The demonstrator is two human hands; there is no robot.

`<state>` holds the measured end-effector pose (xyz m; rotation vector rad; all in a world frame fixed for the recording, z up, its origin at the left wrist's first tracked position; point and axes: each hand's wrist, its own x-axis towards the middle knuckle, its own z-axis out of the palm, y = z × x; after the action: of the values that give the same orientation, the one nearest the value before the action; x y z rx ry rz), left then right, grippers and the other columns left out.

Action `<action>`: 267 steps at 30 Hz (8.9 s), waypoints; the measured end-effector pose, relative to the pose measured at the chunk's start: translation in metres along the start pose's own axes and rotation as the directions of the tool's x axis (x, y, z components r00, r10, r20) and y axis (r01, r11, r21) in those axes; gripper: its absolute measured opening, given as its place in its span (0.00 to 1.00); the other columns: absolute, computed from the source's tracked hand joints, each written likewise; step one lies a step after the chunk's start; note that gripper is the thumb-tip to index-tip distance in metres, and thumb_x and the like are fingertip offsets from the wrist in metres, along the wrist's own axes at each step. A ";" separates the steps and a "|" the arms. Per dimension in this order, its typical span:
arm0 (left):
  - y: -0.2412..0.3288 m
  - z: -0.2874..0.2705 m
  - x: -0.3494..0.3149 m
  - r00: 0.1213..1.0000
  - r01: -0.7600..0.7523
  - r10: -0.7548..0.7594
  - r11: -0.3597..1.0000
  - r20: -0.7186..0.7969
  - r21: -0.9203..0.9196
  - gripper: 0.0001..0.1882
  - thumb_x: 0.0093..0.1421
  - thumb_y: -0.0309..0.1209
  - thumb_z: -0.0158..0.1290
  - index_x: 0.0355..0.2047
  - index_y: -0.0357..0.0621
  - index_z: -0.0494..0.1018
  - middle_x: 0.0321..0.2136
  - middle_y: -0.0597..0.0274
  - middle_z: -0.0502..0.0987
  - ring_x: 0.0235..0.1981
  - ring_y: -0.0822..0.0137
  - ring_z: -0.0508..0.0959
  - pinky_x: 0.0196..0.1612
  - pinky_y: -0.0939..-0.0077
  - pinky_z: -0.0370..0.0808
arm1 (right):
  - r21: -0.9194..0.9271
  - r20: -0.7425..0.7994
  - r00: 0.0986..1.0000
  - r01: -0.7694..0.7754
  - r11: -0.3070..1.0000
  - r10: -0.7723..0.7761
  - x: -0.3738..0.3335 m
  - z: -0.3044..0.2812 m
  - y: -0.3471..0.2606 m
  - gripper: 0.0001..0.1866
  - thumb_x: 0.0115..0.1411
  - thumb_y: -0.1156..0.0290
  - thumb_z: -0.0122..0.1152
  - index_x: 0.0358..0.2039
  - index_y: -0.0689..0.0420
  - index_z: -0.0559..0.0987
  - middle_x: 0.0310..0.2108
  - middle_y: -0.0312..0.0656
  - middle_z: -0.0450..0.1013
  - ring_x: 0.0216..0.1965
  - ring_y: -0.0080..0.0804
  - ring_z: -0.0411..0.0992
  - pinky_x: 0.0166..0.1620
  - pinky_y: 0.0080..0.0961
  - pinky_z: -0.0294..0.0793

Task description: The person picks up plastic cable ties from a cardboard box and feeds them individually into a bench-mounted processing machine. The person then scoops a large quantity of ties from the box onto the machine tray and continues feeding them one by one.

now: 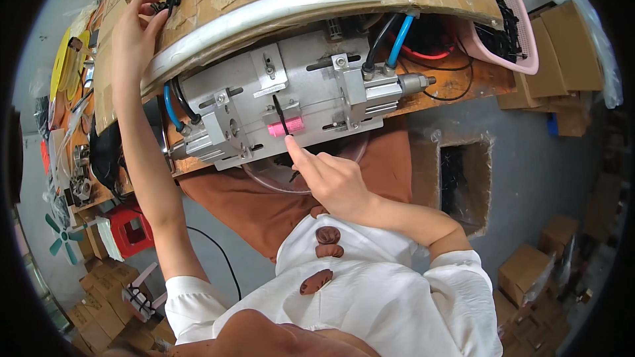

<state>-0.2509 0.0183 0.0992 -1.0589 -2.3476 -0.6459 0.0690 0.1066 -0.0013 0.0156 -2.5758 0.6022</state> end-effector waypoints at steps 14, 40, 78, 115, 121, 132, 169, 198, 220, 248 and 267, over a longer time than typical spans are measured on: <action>-0.021 -0.078 0.070 0.899 0.143 0.074 0.883 0.433 -0.447 0.13 0.64 0.35 0.52 0.45 0.42 0.76 0.31 0.75 0.74 0.37 0.80 0.70 0.46 0.87 0.65 | -0.272 -0.069 0.966 0.221 0.937 -0.248 0.080 -0.060 0.039 0.22 0.49 0.74 0.61 0.47 0.60 0.75 0.28 0.38 0.70 0.26 0.24 0.71 0.22 0.23 0.71; 0.155 0.000 -0.216 0.915 -0.009 0.079 0.984 0.396 -0.177 0.33 0.50 0.18 0.52 0.59 0.26 0.59 0.34 0.55 0.67 0.35 0.60 0.68 0.39 0.70 0.71 | 0.764 -0.160 0.953 -0.046 0.644 0.258 0.095 -0.109 0.045 0.09 0.56 0.81 0.61 0.38 0.63 0.77 0.33 0.41 0.78 0.33 0.21 0.74 0.37 0.15 0.73; 0.145 -0.015 -0.213 0.979 -0.078 0.109 0.981 0.173 -0.180 0.31 0.48 0.24 0.60 0.55 0.32 0.68 0.32 0.60 0.72 0.31 0.63 0.69 0.36 0.71 0.69 | -0.287 0.094 0.982 0.184 0.940 -0.164 0.241 -0.100 0.131 0.11 0.52 0.79 0.58 0.38 0.64 0.75 0.32 0.53 0.75 0.38 0.41 0.74 0.41 0.35 0.72; 0.124 -0.004 -0.050 0.977 -0.211 0.203 0.961 -0.063 -0.178 0.21 0.53 0.24 0.57 0.49 0.40 0.71 0.34 0.51 0.71 0.35 0.54 0.70 0.40 0.62 0.68 | -0.001 0.027 0.999 0.034 0.999 -0.034 0.029 -0.048 0.012 0.32 0.46 0.77 0.63 0.55 0.63 0.71 0.26 0.38 0.72 0.22 0.27 0.71 0.23 0.23 0.71; 0.097 0.048 0.067 0.956 -0.278 0.286 0.954 0.069 -0.108 0.08 0.55 0.26 0.54 0.35 0.36 0.72 0.32 0.47 0.73 0.37 0.48 0.74 0.41 0.61 0.70 | -0.264 -0.338 0.925 0.084 0.961 -0.173 0.094 -0.101 0.073 0.15 0.52 0.85 0.56 0.41 0.63 0.79 0.23 0.45 0.73 0.22 0.34 0.73 0.25 0.26 0.72; 0.059 -0.033 -0.025 0.905 -0.232 0.338 0.902 0.260 -0.363 0.08 0.52 0.15 0.54 0.33 0.37 0.73 0.31 0.58 0.74 0.30 0.64 0.75 0.36 0.77 0.71 | -0.364 0.202 0.890 0.455 0.813 -0.408 0.199 -0.106 0.145 0.15 0.55 0.71 0.60 0.44 0.56 0.77 0.35 0.42 0.75 0.31 0.36 0.76 0.29 0.27 0.72; 0.142 -0.020 -0.144 0.967 -0.153 0.190 0.966 0.170 -0.208 0.31 0.46 0.20 0.56 0.54 0.36 0.67 0.34 0.55 0.69 0.35 0.57 0.70 0.38 0.66 0.70 | 0.244 -0.131 0.991 0.015 0.970 0.018 0.014 -0.043 0.021 0.33 0.46 0.82 0.65 0.56 0.67 0.68 0.23 0.42 0.73 0.20 0.28 0.70 0.24 0.26 0.70; 0.143 -0.023 -0.203 0.971 -0.059 0.108 0.973 0.214 -0.222 0.40 0.42 0.15 0.61 0.59 0.32 0.63 0.32 0.58 0.71 0.34 0.61 0.69 0.38 0.69 0.68 | -0.273 -0.115 0.988 0.070 0.960 -0.105 0.184 -0.142 0.132 0.11 0.64 0.69 0.54 0.40 0.64 0.76 0.30 0.48 0.77 0.26 0.33 0.76 0.23 0.13 0.72; 0.152 -0.029 -0.208 0.973 0.105 -0.057 0.972 0.222 -0.210 0.37 0.44 0.16 0.61 0.57 0.34 0.65 0.38 0.55 0.71 0.39 0.58 0.69 0.40 0.68 0.68 | 0.159 0.004 1.000 -0.013 0.987 0.012 -0.004 -0.011 0.013 0.31 0.48 0.81 0.63 0.55 0.67 0.69 0.27 0.43 0.77 0.23 0.31 0.75 0.24 0.23 0.73; 0.106 -0.025 -0.121 0.997 -0.061 0.047 0.968 -0.061 -0.243 0.27 0.49 0.14 0.57 0.51 0.39 0.72 0.29 0.59 0.74 0.27 0.66 0.71 0.33 0.76 0.70 | -0.277 0.141 0.977 0.196 0.941 -0.162 0.187 -0.133 0.117 0.12 0.55 0.75 0.57 0.40 0.64 0.75 0.29 0.47 0.73 0.33 0.32 0.74 0.38 0.25 0.71; 0.162 0.003 -0.218 0.937 0.044 0.023 0.982 0.349 -0.183 0.36 0.48 0.15 0.56 0.60 0.33 0.60 0.34 0.55 0.69 0.35 0.57 0.69 0.39 0.65 0.68 | 0.693 -0.251 0.898 -0.094 0.715 0.361 0.083 -0.139 0.060 0.12 0.56 0.76 0.61 0.42 0.64 0.75 0.32 0.47 0.76 0.28 0.26 0.72 0.26 0.17 0.68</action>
<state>0.0021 -0.0043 0.0026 -1.3412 -2.6356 -0.7477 0.0527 0.2268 0.1214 -0.1726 -1.8779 1.4570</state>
